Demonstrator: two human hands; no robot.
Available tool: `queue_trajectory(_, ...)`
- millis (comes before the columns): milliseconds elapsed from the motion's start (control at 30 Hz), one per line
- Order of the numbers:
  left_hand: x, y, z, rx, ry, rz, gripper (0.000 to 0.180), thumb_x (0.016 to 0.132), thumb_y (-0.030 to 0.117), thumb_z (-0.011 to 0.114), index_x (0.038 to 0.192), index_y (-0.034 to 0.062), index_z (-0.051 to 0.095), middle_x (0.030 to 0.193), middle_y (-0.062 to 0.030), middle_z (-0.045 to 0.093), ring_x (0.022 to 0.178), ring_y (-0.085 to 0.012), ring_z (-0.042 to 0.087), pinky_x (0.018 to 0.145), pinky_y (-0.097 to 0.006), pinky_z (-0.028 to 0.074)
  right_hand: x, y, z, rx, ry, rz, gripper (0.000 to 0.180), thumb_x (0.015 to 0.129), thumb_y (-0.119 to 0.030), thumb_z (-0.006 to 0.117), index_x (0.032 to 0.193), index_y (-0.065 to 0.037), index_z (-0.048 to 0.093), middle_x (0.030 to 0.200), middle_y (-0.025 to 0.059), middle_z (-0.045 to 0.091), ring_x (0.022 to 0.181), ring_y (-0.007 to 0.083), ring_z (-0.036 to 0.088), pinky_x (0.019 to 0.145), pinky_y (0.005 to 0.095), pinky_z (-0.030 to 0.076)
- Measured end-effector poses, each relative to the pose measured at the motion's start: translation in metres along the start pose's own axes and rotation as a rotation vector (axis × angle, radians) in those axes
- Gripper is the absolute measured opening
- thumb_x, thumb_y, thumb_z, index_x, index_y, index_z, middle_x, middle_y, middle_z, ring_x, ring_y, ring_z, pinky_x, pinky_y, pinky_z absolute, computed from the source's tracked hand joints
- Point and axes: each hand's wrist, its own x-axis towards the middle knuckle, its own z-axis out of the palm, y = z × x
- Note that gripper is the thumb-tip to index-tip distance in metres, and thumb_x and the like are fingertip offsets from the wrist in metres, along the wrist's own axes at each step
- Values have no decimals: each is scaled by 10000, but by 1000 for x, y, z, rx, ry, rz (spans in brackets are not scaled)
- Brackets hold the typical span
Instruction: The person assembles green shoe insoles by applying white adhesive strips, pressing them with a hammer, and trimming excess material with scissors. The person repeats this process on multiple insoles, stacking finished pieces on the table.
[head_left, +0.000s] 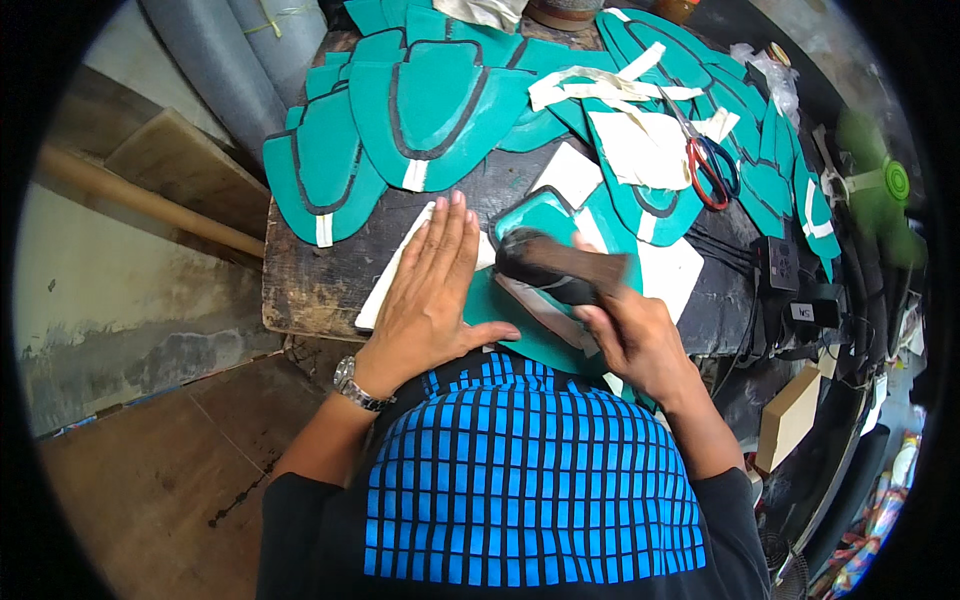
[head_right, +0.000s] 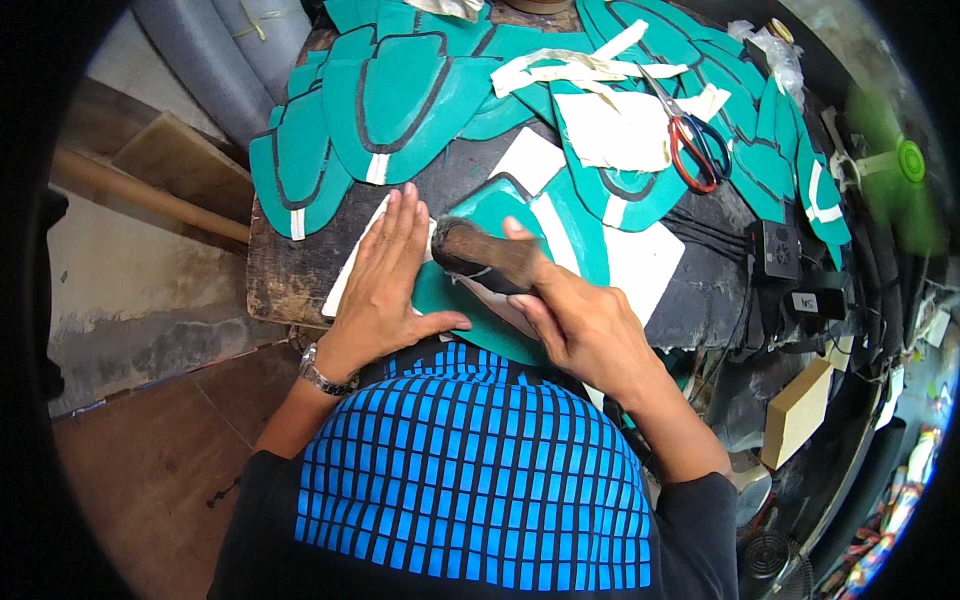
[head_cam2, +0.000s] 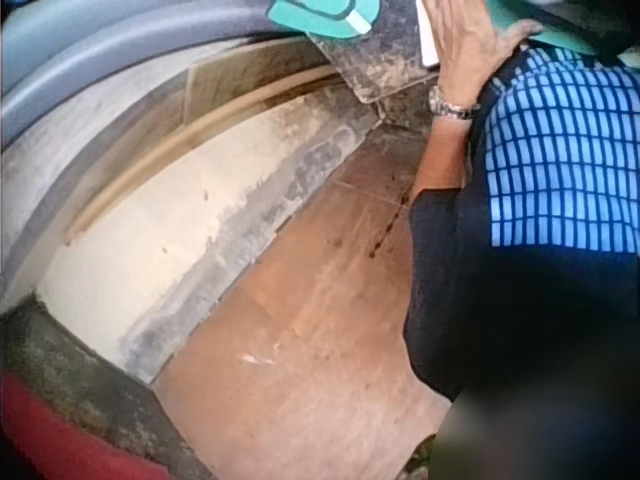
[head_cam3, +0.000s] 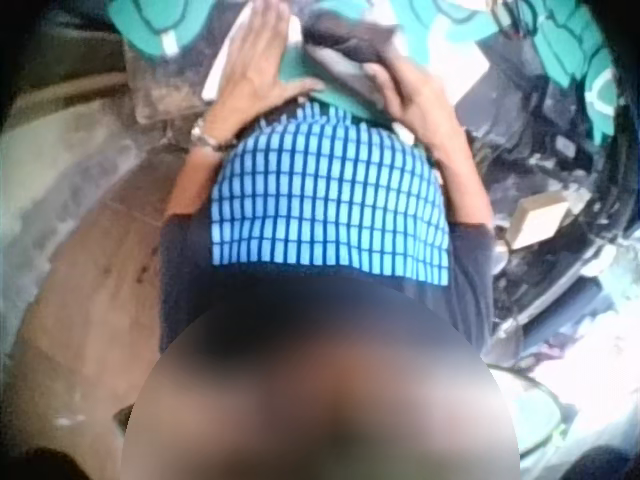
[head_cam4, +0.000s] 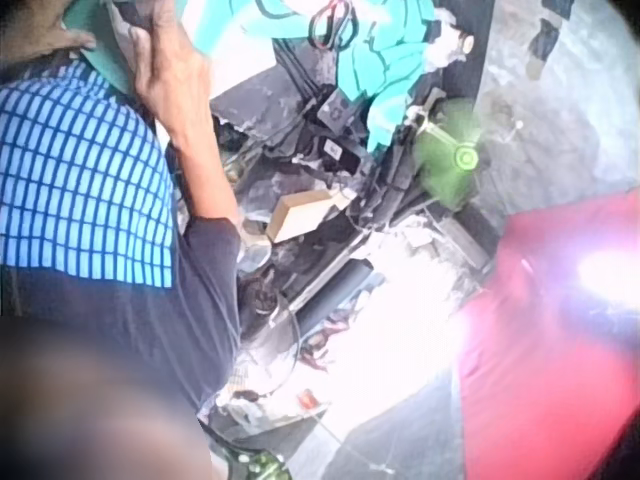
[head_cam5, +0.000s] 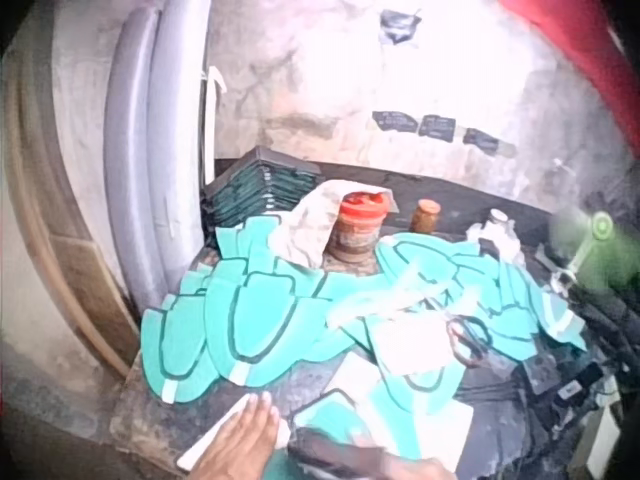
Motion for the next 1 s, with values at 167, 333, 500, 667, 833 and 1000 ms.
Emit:
queue_trajectory(167, 6, 13, -11, -7, -136, -10, 962, 805, 527, 741, 1582, 153, 314, 1656, -238, 139, 1530, -457, 73, 1191, -607, 113, -7, 18, -29, -187, 116, 53, 559, 943, -161, 656, 1472, -170, 476, 983, 190, 708, 811, 405, 686, 696, 446, 565)
queue_trajectory(333, 21, 36, 5, 69, -169, -8, 948, 832, 578, 692, 1564, 95, 332, 1654, -198, 191, 1539, -393, 120, 1166, -666, 32, -18, 37, -38, 51, 259, 288, 444, 962, -173, 645, 1388, -95, 545, 1028, 263, 692, 882, 435, 685, 763, 409, 556)
queue_trajectory(500, 25, 40, 18, 100, -167, -20, 1017, 834, 682, 621, 1545, 17, 328, 1635, -203, 241, 1530, -355, 182, 1158, -692, 60, -16, 55, -30, -157, 207, 228, 410, 972, -180, 626, 1350, -37, 561, 945, 262, 681, 811, 375, 705, 738, 393, 542)
queue_trajectory(667, 28, 37, 21, 135, -134, -24, 1006, 836, 680, 616, 1524, -7, 356, 1616, -215, 279, 1519, -351, 219, 1154, -703, 77, -21, 60, -29, -99, 97, 224, 513, 949, -228, 669, 1432, -133, 525, 1001, 238, 699, 834, 433, 684, 712, 444, 549)
queue_trajectory(833, 30, 38, 21, 153, -133, -20, 996, 842, 686, 600, 1512, -14, 372, 1608, -220, 294, 1522, -347, 214, 1154, -701, 80, -30, 58, -31, -12, 320, 82, 521, 956, -251, 653, 1455, -217, 508, 1017, 192, 709, 828, 419, 685, 703, 453, 554)
queue_trajectory(1000, 30, 37, 22, 172, -157, -15, 1051, 832, 668, 634, 1557, -5, 278, 1640, -209, 221, 1537, -350, 160, 1160, -674, 63, -36, 54, -36, -274, 188, 106, 454, 929, -149, 666, 1365, -89, 551, 1090, 197, 703, 808, 366, 705, 699, 413, 568)
